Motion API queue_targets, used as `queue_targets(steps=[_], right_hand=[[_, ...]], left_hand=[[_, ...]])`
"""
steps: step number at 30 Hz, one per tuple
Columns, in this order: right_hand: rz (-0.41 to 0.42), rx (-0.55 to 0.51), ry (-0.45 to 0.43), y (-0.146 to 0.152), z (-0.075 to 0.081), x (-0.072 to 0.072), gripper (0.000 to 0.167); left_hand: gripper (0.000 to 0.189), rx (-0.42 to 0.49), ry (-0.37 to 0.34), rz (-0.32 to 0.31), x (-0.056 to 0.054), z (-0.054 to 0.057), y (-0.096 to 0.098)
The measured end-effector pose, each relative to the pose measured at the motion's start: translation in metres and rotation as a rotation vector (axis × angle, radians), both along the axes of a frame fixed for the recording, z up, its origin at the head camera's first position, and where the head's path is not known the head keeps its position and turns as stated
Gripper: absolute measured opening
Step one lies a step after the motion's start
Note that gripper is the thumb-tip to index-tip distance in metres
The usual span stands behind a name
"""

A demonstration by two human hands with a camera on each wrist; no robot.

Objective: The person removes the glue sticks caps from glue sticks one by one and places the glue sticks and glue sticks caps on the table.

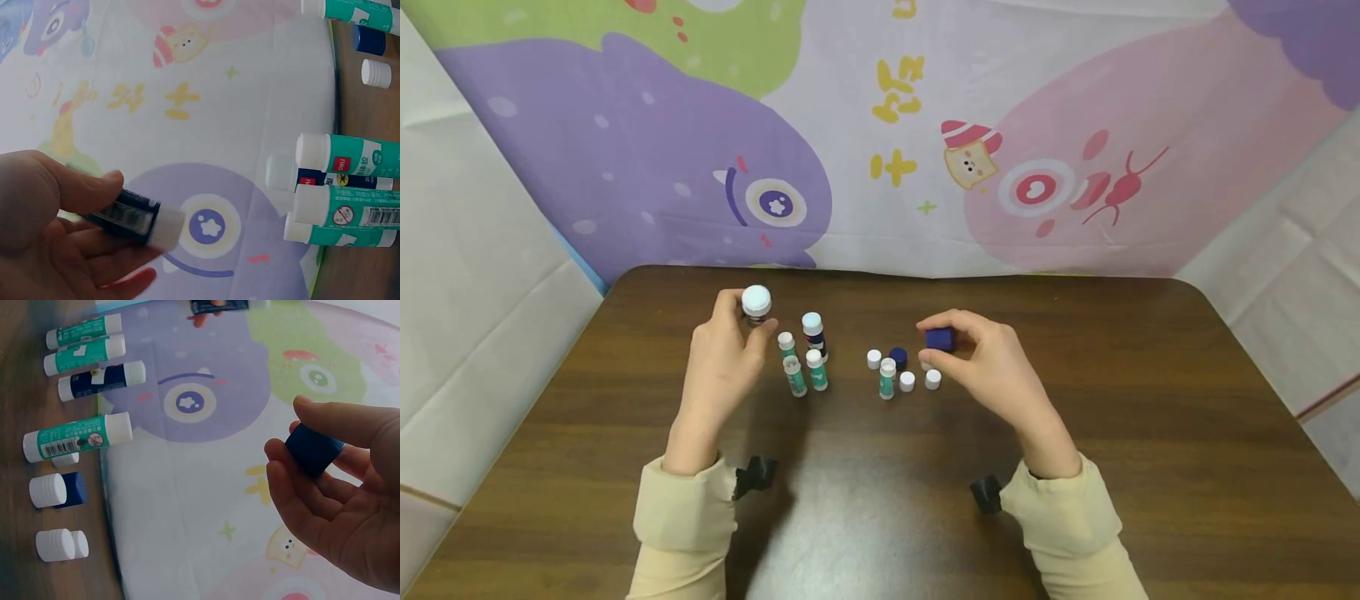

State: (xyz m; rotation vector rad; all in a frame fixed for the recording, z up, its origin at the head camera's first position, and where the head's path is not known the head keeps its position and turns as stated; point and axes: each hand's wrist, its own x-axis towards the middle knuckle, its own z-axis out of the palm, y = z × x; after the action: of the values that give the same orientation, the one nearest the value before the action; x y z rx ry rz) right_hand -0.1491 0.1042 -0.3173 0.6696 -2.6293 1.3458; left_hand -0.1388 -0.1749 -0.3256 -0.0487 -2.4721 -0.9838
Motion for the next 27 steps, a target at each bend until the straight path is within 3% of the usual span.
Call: queue_targets(steps=[7, 13, 17, 23, 27], right_hand=[[-0.028, 0.049, 0.024, 0.002, -0.001, -0.001, 0.029], [-0.072, 0.072, 0.006, 0.006, -0.007, -0.008, 0.037], [-0.119, 0.113, -0.023, 0.009, -0.012, -0.014, 0.034], [-0.138, 0.206, -0.124, 0.013, -0.025, -0.024, 0.031], [-0.146, 0.257, -0.160, 0.015, -0.031, -0.030, 0.030]], left_hand=[[0.031, -0.030, -0.192, 0.047, 0.000, -0.002, -0.010], [0.029, -0.074, -0.244, 0.035, -0.004, -0.009, -0.016], [0.027, -0.110, -0.300, 0.009, -0.009, -0.018, -0.020], [0.031, -0.154, -0.388, 0.012, -0.013, -0.027, -0.026], [0.033, -0.162, -0.407, 0.023, -0.015, -0.029, -0.027]])
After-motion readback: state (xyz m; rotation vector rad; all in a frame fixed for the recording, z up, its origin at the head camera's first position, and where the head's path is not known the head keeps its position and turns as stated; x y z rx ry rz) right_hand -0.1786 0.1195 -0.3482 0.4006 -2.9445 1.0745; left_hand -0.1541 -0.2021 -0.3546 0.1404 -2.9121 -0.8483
